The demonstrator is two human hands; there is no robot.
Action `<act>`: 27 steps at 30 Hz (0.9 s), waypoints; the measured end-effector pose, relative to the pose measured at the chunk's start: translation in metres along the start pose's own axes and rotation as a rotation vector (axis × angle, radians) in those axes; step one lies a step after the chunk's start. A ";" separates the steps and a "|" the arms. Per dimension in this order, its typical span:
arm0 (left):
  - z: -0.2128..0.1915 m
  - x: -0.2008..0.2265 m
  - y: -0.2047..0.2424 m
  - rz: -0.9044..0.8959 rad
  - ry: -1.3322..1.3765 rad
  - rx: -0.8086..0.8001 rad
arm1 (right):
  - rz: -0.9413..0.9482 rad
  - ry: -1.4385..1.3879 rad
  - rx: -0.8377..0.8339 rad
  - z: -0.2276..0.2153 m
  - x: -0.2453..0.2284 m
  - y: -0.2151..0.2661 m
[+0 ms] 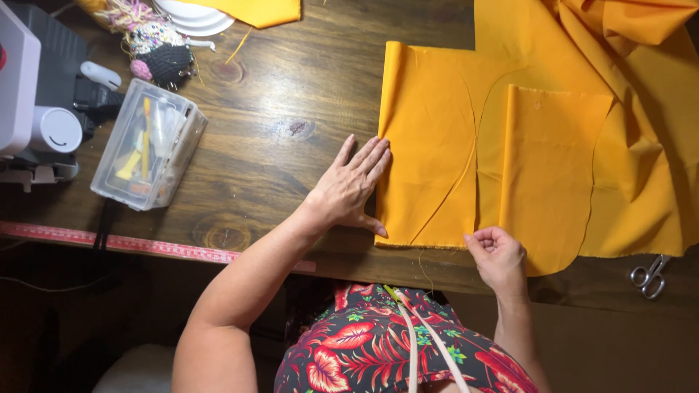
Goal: The person cuts a large piece of yellow fabric using scissors, following a curved pattern. They separate the cut piece, fold the remaining fabric, and continue cutting along marked lines to create additional fabric pieces.
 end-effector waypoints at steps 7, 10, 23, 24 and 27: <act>0.008 0.001 -0.006 0.007 -0.001 -0.018 | -0.328 0.480 0.026 0.016 -0.105 -0.036; 0.012 0.002 -0.007 0.006 -0.010 -0.027 | -0.781 0.439 -0.018 0.069 -0.202 -0.052; 0.016 0.000 -0.012 -0.015 -0.006 -0.054 | -0.907 0.632 -0.154 0.179 -0.244 -0.149; 0.017 0.001 -0.012 -0.011 0.001 -0.057 | -0.888 0.623 -0.159 0.180 -0.242 -0.150; 0.014 0.002 -0.013 -0.015 -0.039 -0.066 | -0.850 0.641 -0.164 0.181 -0.242 -0.156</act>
Point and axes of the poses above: each hand's wrist, its own y-axis away from the middle knuckle, its own z-axis out of the palm, x = y × z, the point moved 10 cm from there along -y, towards the middle knuckle, and after that the axes turned 1 degree about x, right-handed, at the moved point
